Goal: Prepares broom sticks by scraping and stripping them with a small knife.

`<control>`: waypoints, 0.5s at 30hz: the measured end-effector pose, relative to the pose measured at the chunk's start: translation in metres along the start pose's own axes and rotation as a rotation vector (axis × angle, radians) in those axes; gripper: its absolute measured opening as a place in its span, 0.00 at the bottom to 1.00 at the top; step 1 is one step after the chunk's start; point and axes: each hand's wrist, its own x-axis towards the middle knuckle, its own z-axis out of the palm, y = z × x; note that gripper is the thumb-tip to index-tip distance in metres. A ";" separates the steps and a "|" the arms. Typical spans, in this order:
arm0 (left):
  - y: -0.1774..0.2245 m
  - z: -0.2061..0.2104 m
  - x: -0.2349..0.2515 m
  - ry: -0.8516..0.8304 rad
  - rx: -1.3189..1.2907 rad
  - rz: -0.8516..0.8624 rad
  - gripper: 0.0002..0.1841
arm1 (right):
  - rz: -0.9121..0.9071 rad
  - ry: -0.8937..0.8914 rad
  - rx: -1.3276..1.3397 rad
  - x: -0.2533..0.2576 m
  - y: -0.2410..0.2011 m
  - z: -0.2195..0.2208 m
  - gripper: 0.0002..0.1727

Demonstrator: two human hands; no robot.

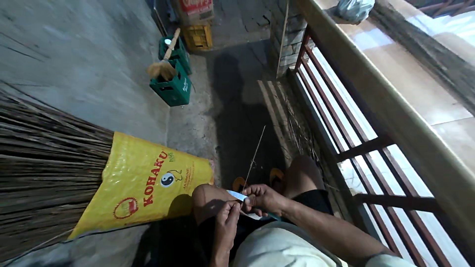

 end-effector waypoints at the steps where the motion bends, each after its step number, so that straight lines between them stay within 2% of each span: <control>1: 0.000 -0.002 0.000 -0.016 -0.023 -0.016 0.08 | -0.019 0.021 0.013 0.001 -0.001 -0.003 0.12; 5: -0.002 -0.006 -0.002 -0.034 -0.036 -0.080 0.08 | -0.081 0.188 0.038 0.007 -0.019 -0.019 0.14; 11: 0.006 -0.005 -0.002 -0.042 -0.047 -0.071 0.07 | 0.000 -0.049 -0.009 0.000 -0.007 -0.002 0.13; 15: 0.006 -0.004 0.003 -0.037 -0.052 -0.026 0.07 | -0.028 -0.075 -0.013 0.008 -0.012 -0.015 0.14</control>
